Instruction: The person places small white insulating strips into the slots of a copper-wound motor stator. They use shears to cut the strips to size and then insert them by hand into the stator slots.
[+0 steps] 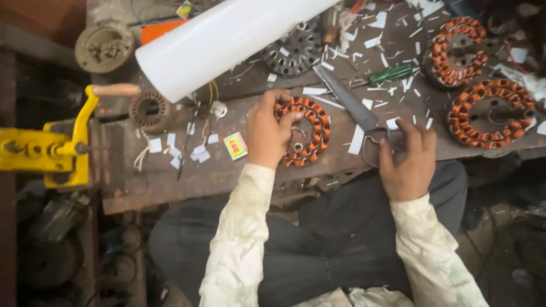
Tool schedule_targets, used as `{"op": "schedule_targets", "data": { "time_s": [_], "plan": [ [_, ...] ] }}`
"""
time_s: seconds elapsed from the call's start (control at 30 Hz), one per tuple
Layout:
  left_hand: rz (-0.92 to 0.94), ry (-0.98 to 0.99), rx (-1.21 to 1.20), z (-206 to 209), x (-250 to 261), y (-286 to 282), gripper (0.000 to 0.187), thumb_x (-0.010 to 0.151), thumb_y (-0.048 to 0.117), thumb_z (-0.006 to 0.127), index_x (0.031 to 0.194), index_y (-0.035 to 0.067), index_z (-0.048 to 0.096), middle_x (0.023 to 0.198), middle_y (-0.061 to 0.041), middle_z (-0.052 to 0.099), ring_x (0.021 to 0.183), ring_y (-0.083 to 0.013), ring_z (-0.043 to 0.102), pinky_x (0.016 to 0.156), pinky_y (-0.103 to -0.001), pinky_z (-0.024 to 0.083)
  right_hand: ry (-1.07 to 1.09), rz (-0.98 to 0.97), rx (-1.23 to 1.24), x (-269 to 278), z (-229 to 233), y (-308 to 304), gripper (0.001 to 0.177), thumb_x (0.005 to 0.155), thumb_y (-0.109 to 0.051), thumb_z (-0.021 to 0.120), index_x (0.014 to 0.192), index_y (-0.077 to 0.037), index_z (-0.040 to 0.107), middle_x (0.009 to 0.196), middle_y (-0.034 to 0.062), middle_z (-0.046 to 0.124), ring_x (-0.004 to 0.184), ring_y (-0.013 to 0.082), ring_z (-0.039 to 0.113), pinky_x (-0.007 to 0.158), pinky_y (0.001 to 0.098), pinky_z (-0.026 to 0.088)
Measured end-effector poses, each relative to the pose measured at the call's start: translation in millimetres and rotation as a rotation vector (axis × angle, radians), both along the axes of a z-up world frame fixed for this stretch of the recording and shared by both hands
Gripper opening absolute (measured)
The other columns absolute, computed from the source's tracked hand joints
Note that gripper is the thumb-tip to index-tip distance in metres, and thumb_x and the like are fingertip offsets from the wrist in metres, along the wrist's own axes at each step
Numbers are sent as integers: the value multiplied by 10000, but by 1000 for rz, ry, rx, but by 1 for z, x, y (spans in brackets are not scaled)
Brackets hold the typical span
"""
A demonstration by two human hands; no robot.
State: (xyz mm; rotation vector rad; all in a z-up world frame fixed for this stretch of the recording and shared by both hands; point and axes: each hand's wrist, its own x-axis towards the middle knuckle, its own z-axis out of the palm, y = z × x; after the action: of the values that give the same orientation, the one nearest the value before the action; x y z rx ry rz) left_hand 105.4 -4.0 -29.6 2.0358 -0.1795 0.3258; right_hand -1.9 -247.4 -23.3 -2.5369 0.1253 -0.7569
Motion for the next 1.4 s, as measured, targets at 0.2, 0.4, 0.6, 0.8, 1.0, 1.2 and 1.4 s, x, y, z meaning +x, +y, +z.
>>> {"op": "schedule_targets", "data": {
  "time_s": [0.2,0.4,0.6,0.8,1.0,1.2,1.4],
  "plan": [
    [-52,-22,-49,16,-5,8,363,820,131,820,1100,42,608,1158,-108,733,1094,-340,686,936,-422,518,173,-3,-303,0,-7,-1,637,799,-74,749,1417,-69,597,1131,155,624,1038,385,594,893,497,458],
    [137,31,-237,39,-30,12,352,902,167,755,1220,66,642,1153,-88,733,1045,-256,734,776,-369,577,276,86,-72,-1,8,-23,671,796,-76,741,1449,-92,589,1014,140,649,913,316,634,833,420,507],
    [-86,-668,222,28,-111,-26,275,1044,97,719,1283,19,607,1259,-145,669,1094,-301,658,961,-437,541,265,8,585,-56,25,-59,869,738,-11,708,1557,-43,420,1096,132,630,907,181,621,799,276,515],
    [-302,-373,495,-18,-111,-78,465,953,70,588,1401,-36,528,1484,-188,525,1392,-369,519,1100,-484,468,85,84,1434,-108,-6,-58,713,820,-73,703,1474,19,432,1041,115,648,722,144,644,639,306,510],
    [-287,-181,410,-39,-100,-94,551,930,144,642,1416,-68,491,1530,-246,416,1379,-428,463,1071,-482,457,218,238,1956,-154,-60,-44,569,998,-333,699,1302,49,405,815,53,552,431,78,423,474,295,390],
    [-82,-77,406,-35,-79,-128,515,922,143,662,1328,-127,498,1624,-282,358,1367,-416,509,969,-429,531,271,451,2007,-184,-73,-29,901,942,-513,671,1467,152,364,737,97,578,449,136,475,528,317,445],
    [-160,143,-78,-6,-67,-124,148,981,146,690,1080,36,699,1145,-146,710,918,-230,769,758,-358,602,312,433,1552,-200,-97,-20,975,831,-460,797,1474,130,361,802,81,584,701,255,669,536,318,498]
  ]
}}
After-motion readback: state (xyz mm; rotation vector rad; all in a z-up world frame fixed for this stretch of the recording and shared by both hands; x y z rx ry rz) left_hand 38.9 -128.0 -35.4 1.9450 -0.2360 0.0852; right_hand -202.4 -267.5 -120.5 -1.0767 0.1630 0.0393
